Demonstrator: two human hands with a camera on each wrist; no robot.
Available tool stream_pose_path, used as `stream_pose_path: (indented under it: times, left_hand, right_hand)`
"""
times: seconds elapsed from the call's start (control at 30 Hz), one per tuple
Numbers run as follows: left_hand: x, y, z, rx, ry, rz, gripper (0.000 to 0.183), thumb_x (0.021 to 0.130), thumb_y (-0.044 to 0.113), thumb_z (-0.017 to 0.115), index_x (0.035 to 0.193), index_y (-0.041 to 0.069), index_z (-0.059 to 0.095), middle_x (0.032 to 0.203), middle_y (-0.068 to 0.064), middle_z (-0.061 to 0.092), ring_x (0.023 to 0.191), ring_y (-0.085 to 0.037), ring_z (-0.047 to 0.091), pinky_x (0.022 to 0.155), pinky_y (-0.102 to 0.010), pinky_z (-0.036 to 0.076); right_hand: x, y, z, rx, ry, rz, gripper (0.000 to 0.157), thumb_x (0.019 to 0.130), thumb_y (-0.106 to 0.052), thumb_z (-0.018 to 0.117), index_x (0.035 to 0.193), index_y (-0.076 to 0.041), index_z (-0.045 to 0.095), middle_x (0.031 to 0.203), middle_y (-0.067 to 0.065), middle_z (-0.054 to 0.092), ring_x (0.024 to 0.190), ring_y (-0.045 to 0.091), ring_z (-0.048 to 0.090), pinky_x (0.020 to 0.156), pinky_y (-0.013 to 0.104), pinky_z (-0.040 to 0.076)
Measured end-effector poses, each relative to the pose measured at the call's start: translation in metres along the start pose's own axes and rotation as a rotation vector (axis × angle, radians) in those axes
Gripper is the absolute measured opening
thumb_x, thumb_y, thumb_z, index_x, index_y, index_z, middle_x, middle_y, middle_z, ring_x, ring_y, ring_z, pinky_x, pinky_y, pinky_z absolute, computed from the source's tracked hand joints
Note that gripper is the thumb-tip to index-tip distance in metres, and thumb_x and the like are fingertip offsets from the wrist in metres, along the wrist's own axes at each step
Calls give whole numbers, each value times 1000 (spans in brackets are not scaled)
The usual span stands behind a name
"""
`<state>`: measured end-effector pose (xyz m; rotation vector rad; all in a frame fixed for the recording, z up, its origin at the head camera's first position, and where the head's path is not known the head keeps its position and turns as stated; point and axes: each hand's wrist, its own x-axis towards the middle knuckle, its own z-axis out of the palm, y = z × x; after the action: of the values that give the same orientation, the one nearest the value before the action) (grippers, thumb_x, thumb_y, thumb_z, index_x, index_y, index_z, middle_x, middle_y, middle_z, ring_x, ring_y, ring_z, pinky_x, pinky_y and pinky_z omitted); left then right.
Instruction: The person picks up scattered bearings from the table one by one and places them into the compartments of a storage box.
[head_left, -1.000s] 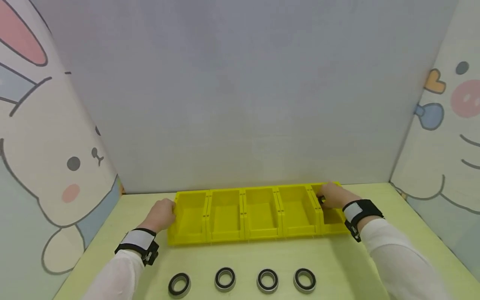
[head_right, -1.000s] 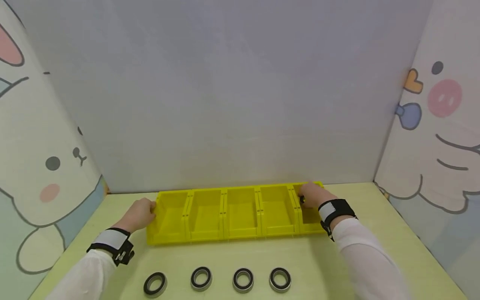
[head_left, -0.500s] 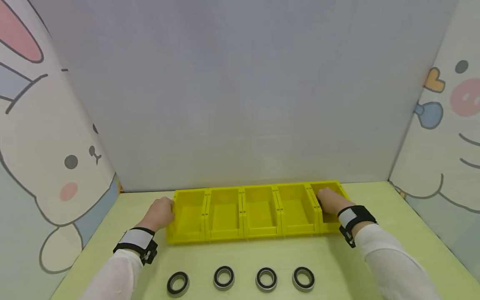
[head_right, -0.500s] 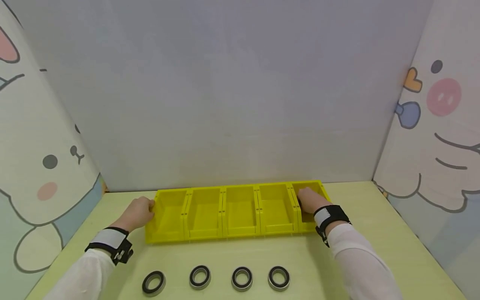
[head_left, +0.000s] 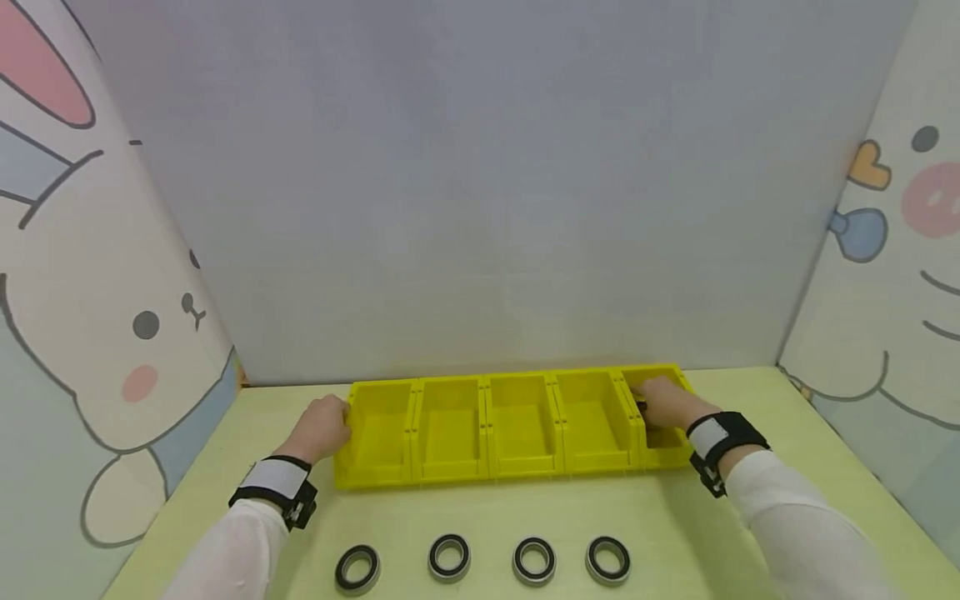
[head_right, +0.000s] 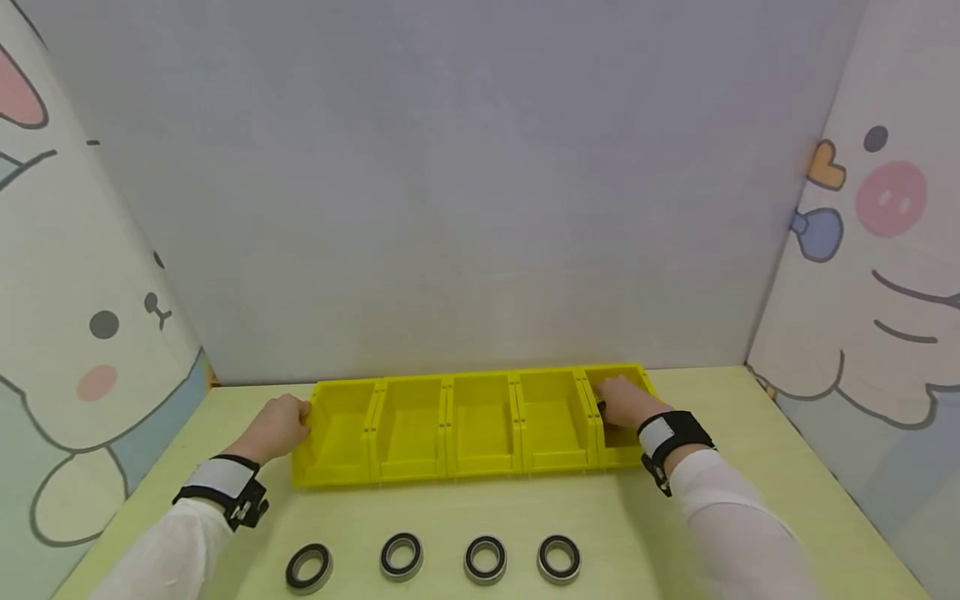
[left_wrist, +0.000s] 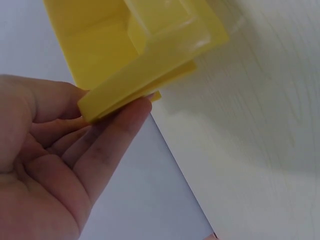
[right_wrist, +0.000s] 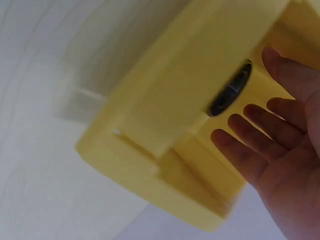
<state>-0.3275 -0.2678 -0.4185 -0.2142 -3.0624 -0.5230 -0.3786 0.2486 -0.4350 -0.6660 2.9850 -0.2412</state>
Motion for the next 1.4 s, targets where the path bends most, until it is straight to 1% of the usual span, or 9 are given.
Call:
stream_pose_path:
  times: [0.1,0.2,0.33,0.47,0.6,0.8,1.07,1.27,1.4]
  left_hand:
    - [-1,2,-1,2,-1,0,19,80,-7,51,64,4,47,59,-1,29,55,-17,38,52,-26,32]
    - [-2,3,-3,11,-6,-8,17,80,-6,52,67,3,49,60,-2,31,56,-18,40,53,-26,33]
    - [-1,3,-2,0,-19,-27,14,81,-6,52,69,1,51,61,-3,32,57,-18,41,54,-26,34]
    - [0,4,2,-17,-26,-33,15,82,-6,51,68,1,50,60,-2,32,56,-18,41,53,-26,34]
    - [0,3,4,-12,-20,-27,15,81,-7,51,68,2,50,60,-2,33,56,-17,41,53,-26,34]
    - [-2,3,6,-5,-15,-15,17,81,-6,52,67,3,48,61,-2,30,56,-17,40,53,-26,32]
    - [-2,3,7,-9,-6,-25,18,82,-5,52,67,4,47,61,-2,29,56,-17,39,54,-27,32]
    - [-3,4,6,-17,-10,-29,14,83,-5,53,70,2,50,61,-2,30,57,-18,41,54,-27,33]
    - [-5,4,5,-18,-12,-34,15,83,-5,53,70,2,50,61,-2,31,57,-18,41,54,-26,33]
  right_hand:
    - [-10,-10,-30,-9,30,17,44,92,-14,57,131,6,49,115,27,59,91,35,62,81,42,50]
    - [-23,-24,-64,8,109,21,62,94,-24,56,144,2,30,144,32,31,127,50,35,100,59,33]
    - [-43,-43,-97,78,199,36,83,93,-43,53,152,-10,5,153,28,0,138,51,3,104,67,15]
    - [-66,-66,-102,67,252,12,94,89,-55,51,151,-17,-8,155,19,-11,140,45,-11,103,69,8]
    - [-89,-91,-78,-5,272,-64,99,86,-58,55,151,-18,-7,156,12,-13,141,41,-12,99,74,8]
    - [-121,-117,-22,-20,228,-161,100,80,-65,56,152,-22,2,157,6,-11,142,39,-11,97,76,11]
    - [-142,-119,58,157,-33,-362,90,80,-65,55,151,-25,16,158,8,5,139,48,3,90,79,18]
    - [-147,-118,81,258,-166,-362,77,87,-60,49,151,-29,18,158,5,9,138,51,8,88,78,21]
    - [-148,-118,86,255,-227,-357,68,91,-57,46,149,-32,22,157,7,15,137,51,15,88,76,26]
